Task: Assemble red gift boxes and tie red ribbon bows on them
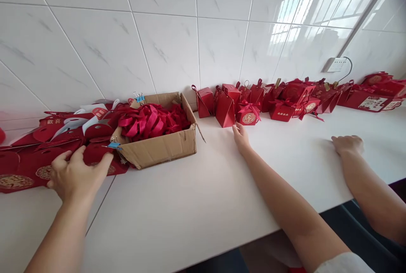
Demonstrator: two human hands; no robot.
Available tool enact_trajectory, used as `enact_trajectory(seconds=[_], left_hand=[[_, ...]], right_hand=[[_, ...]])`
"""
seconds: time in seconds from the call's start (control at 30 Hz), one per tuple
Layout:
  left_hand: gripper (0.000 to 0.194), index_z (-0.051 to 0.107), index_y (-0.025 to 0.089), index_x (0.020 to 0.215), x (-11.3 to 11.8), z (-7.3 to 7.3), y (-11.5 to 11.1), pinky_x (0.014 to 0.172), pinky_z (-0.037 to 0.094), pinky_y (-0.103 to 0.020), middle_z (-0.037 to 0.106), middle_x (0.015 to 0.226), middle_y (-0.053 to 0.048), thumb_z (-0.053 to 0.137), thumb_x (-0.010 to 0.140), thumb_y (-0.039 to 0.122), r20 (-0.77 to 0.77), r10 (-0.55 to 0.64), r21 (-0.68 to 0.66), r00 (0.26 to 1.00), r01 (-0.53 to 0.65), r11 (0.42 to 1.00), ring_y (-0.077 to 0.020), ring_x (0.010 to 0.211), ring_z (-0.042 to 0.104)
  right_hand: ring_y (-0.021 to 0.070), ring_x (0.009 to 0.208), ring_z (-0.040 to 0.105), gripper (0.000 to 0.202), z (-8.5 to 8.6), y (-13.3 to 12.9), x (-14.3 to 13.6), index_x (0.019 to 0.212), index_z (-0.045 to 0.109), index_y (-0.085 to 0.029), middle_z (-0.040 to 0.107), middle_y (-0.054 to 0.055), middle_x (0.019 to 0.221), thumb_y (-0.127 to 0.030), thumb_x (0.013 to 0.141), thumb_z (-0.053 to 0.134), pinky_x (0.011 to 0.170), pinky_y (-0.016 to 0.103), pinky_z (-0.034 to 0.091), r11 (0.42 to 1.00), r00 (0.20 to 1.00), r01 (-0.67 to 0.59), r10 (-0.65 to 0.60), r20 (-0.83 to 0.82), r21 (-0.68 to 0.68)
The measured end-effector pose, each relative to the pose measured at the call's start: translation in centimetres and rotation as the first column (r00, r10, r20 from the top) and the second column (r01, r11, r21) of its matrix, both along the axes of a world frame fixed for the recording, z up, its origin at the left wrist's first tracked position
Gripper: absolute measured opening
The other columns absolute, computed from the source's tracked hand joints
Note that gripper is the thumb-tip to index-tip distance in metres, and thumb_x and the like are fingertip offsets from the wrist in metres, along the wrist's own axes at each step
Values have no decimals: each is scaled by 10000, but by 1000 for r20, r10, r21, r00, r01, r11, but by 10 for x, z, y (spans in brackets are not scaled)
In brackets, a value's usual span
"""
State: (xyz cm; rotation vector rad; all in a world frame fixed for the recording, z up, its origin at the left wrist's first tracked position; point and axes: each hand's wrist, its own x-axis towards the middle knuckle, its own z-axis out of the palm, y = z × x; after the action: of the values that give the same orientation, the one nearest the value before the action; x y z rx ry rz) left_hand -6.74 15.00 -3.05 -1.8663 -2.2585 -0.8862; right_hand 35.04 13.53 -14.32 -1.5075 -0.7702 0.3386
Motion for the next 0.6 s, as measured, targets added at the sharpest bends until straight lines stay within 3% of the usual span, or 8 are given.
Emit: enact_trajectory(seconds=[0.1,0.23,0.43,0.53,0.6], left_hand=[[668,385,112,1378,-3,-2,3,1039,259,-604,354,1415,-217,450,844,509,37,7,-16,999,-7,1000,-353,1364,299],[708,418,131,1348,-4,-4,4,1036,238,-599,313,1425,-196,501,803,576,28,-1,-80,1000,4,997,-432,1345,263],[613,472,118,1238,-15,5,-24,1012,267,-599,346,1357,-194,450,826,571,2,-6,-113,1000,6,994,-454,1294,325],[572,480,121,1218,-33,5,-46,1015,284,-598,345,1360,-209,453,819,531,2,-69,-165,998,68,984,-457,1288,338],[500,500,145,1177,-46,-1,-59,1019,327,-556,416,1307,-183,479,798,472,-12,-128,-138,992,125,983,-413,1259,396]], right_hand=[[223,1083,571,322,2,-4,-3,1204,554,-181,550,98,1262,-341,925,539,916,447,487,1000,1000,-5,5,19,6],[260,1176,504,301,20,-13,-19,1130,590,-206,534,115,1272,-378,903,496,928,445,464,996,994,-51,44,97,77],[230,1085,570,246,87,-23,-87,992,622,-247,555,91,1216,-393,844,490,884,382,481,926,931,-294,221,292,235],[192,969,614,210,121,-17,-131,994,636,-266,561,58,1232,-335,828,527,841,339,495,876,855,-443,348,384,193],[188,883,625,199,138,-6,-156,990,653,-274,645,29,1053,-285,820,550,787,326,499,844,792,-526,444,419,100]])
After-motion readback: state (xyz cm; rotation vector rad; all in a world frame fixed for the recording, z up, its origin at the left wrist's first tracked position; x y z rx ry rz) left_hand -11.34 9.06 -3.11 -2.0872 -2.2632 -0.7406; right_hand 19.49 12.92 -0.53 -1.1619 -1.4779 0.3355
